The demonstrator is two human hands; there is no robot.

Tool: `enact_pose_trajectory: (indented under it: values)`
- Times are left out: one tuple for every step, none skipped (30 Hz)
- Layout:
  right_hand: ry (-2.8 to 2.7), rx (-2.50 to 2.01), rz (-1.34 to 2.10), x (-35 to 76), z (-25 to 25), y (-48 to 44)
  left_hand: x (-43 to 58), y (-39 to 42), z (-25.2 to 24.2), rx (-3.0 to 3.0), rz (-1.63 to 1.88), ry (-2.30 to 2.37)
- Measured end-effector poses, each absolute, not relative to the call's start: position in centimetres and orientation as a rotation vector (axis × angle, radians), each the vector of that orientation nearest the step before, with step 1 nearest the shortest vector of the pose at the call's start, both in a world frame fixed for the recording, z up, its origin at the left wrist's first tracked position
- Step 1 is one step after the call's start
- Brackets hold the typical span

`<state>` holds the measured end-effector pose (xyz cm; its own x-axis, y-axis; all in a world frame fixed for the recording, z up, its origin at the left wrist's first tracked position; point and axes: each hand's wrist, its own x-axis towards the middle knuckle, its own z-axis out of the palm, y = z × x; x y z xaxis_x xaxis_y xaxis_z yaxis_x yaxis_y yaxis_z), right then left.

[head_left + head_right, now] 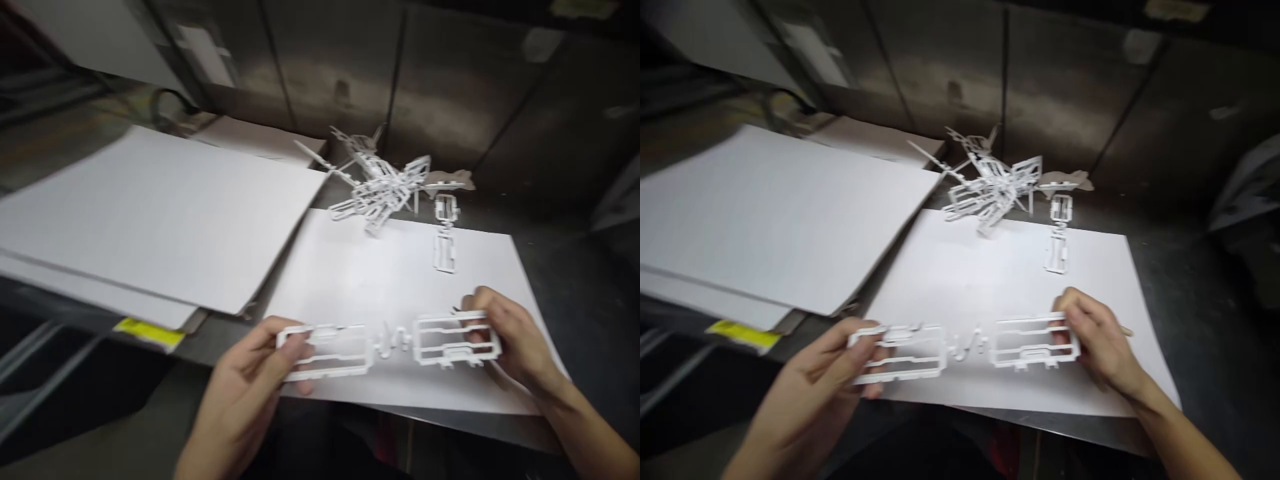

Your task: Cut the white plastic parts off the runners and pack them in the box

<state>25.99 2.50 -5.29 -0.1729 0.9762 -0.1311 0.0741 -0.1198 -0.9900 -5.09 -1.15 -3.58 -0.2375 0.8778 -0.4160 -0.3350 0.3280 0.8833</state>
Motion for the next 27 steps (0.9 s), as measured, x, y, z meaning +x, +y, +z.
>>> enact_pose_trajectory:
  values:
    - [-1.310,-1.178,1.487,25.8,-5.1,2.5,-5.1,-1.0,-3.7,0.530,1.233,1.406]
    - [-1.298,-1.104,1.546,25.8,-5.0,2.5,-5.0,-0.8,-3.9,0.525,1.219,1.438]
    - [-1.295,-1.057,1.572,25.9,-4.9,2.5,-5.0,-0.6,-4.0,0.528,1.206,1.457]
    - [-1.298,-1.027,1.583,26.0,-4.8,2.5,-5.1,-0.4,-4.2,0.537,1.195,1.464]
    - [-1.306,-1.002,1.588,26.2,-4.6,2.4,-5.1,-0.2,-4.2,0.548,1.188,1.463]
    - [-1.312,-0.981,1.593,26.2,-4.4,2.4,-5.2,0.1,-4.3,0.552,1.187,1.460]
    - [-1.313,-0.966,1.599,26.3,-4.2,2.3,-5.4,0.4,-4.3,0.548,1.200,1.452]
    - [-1.304,-0.957,1.605,26.3,-4.0,2.2,-5.6,0.6,-4.4,0.537,1.218,1.436]
    - [-1.284,-0.956,1.610,26.2,-3.9,2.2,-5.8,0.8,-4.5,0.522,1.245,1.409]
    - [-1.250,-0.960,1.614,26.0,-3.8,2.3,-6.0,0.9,-4.6,0.506,1.280,1.369]
    - [-1.209,-0.965,1.625,25.7,-3.7,2.3,-6.0,0.9,-4.7,0.491,1.320,1.322]
    - [-1.166,-0.967,1.639,25.3,-3.7,2.4,-6.0,0.8,-4.9,0.488,1.353,1.274]
    - [-1.127,-0.969,1.661,24.8,-3.6,2.6,-5.8,0.4,-5.0,0.494,1.365,1.237]
    - [-1.095,-0.965,1.689,24.3,-3.5,2.7,-5.4,0.0,-5.1,0.505,1.347,1.217]
    - [-1.073,-0.960,1.721,23.6,-3.3,2.8,-4.8,-0.6,-5.2,0.526,1.303,1.207]
    - [-1.053,-0.960,1.753,23.0,-3.2,2.8,-4.2,-1.1,-5.2,0.553,1.238,1.197]
    - [-1.033,-0.964,1.785,22.3,-3.0,2.7,-3.5,-1.7,-5.1,0.587,1.171,1.177]
    - [-1.007,-0.967,1.818,21.6,-2.9,2.5,-2.9,-2.2,-5.0,0.626,1.118,1.142]
    - [-0.974,-0.965,1.853,21.0,-2.8,2.2,-2.4,-2.5,-4.9,0.671,1.089,1.093]
    - [-0.935,-0.956,1.889,20.4,-2.7,1.8,-2.0,-2.7,-4.8,0.719,1.077,1.036]
    - [-0.896,-0.943,1.922,19.8,-2.8,1.2,-1.8,-2.9,-4.7,0.760,1.076,0.980]
    - [-0.865,-0.928,1.947,19.2,-2.8,0.6,-1.6,-3.0,-4.6,0.788,1.075,0.931]
    - [-0.849,-0.917,1.958,18.6,-3.0,-0.1,-1.5,-3.1,-4.6,0.800,1.066,0.888]
    - [-0.849,-0.915,1.953,18.0,-3.1,-0.9,-1.5,-3.3,-4.5,0.796,1.050,0.849]
    - [-0.869,-0.921,1.931,17.4,-3.3,-1.7,-1.4,-3.5,-4.4,0.778,1.034,0.819]
    - [-0.904,-0.939,1.893,16.8,-3.4,-2.5,-1.4,-3.7,-4.3,0.757,1.018,0.797]
    - [-0.956,-0.972,1.846,16.4,-3.5,-3.2,-1.3,-3.9,-4.1,0.741,1.008,0.784]
